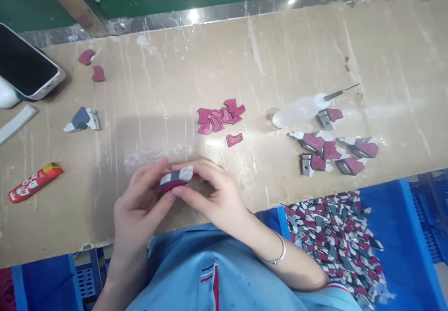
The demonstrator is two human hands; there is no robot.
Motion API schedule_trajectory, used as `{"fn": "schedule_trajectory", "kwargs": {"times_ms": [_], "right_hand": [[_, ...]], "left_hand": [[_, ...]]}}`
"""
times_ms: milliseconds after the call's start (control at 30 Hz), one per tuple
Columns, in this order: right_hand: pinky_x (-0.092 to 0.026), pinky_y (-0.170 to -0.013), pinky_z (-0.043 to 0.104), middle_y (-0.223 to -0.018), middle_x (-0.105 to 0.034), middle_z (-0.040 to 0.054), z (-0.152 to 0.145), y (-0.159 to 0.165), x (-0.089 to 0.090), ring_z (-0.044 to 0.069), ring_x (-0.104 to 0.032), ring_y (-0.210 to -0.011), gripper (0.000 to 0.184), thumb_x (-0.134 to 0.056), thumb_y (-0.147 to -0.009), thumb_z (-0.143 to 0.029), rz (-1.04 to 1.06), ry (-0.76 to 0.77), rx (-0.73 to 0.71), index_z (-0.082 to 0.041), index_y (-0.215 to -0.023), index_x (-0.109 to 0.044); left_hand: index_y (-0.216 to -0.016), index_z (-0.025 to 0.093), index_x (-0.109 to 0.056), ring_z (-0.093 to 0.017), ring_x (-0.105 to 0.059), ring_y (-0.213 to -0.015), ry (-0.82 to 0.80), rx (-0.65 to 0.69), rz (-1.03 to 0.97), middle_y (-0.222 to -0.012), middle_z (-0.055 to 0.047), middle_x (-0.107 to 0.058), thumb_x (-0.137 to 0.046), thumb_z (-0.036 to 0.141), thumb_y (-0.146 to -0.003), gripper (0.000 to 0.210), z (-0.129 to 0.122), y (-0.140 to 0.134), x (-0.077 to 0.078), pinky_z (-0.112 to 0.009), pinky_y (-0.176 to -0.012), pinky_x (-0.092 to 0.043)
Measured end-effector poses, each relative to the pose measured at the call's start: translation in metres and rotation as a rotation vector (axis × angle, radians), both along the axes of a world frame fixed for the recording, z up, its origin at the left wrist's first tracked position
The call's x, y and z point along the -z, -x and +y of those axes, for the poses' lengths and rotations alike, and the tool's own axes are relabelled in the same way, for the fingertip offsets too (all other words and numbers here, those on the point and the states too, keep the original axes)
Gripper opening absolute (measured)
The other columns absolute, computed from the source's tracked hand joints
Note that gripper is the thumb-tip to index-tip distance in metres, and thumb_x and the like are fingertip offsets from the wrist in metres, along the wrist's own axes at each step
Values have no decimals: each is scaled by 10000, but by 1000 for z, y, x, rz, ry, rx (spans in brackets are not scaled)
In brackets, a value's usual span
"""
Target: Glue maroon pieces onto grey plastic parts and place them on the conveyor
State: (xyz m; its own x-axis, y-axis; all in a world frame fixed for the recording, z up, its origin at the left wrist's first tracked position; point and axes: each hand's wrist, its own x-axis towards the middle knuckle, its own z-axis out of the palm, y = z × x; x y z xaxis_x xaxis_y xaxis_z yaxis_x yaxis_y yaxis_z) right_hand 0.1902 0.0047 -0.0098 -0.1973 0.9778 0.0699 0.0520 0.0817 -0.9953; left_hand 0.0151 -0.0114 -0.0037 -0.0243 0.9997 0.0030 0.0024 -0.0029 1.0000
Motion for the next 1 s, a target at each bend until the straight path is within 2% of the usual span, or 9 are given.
{"fn": "schedule_trajectory", "kwargs": {"times_ms": [67,133,233,367,500,633,733,1000], "right_hand": [[-690,-823,307,-1066,-849,27,-1,2,0,198,-825,-943,168,-790,-1009,-274,58,15,32,-289,-1176,-782],[-700,-814,300,-1073,-855,24,-5,5,0,194,-835,-927,177,-788,-1008,-258,114,4,75,-293,-1182,-773],[-703,-848,297,-1080,-859,27,-9,11,3,194,-842,-958,181,-780,-1013,-244,158,-50,137,-297,-1187,-771],[-697,-879,286,-1081,-860,24,-8,13,4,188,-841,-985,215,-788,-1006,-217,187,-32,127,-306,-1202,-782],[-692,-845,281,-1060,-862,33,-5,11,3,190,-840,-951,165,-805,-1004,-272,179,0,124,-297,-1167,-809],[-675,-728,253,-969,-854,22,-3,10,-1,168,-816,-810,109,-825,-990,-296,165,5,187,-281,-1098,-828],[-678,-709,259,-929,-845,21,-2,10,-2,174,-815,-787,94,-833,-979,-281,178,26,158,-268,-1072,-835],[-669,-685,258,-888,-821,20,-4,14,2,164,-787,-754,87,-834,-977,-305,199,26,181,-265,-1055,-826]], "left_hand": [[-1393,382,-770,-149,-792,-1032,29,-21,-57,-1088,-10,-785,-890,151,-892,565,0,-1,-2,-211,-921,-659],[-1252,342,-833,-157,-799,-1003,54,-20,-51,-1044,-5,-809,-914,170,-872,425,0,-2,-6,-214,-904,-660],[-1064,282,-871,-181,-800,-979,26,-49,91,-1034,-21,-837,-894,181,-891,202,-3,-3,-10,-250,-904,-663],[-1087,271,-874,-176,-803,-896,-63,-118,201,-1005,-17,-846,-862,170,-911,203,-7,-4,-8,-254,-828,-674],[-1090,255,-883,-167,-808,-862,-104,-123,250,-986,-15,-851,-847,128,-898,233,-5,-6,-4,-231,-801,-670],[-1077,248,-882,-174,-814,-892,-49,-99,204,-1002,-30,-854,-868,167,-900,195,-3,-5,-4,-227,-826,-666],[-1038,244,-868,-166,-805,-903,-4,-69,128,-989,-35,-843,-877,229,-916,123,-2,-3,-5,-208,-809,-656],[-976,226,-830,-120,-764,-828,-114,-121,160,-909,-6,-796,-823,177,-945,59,2,-9,-7,-161,-763,-618]]}}
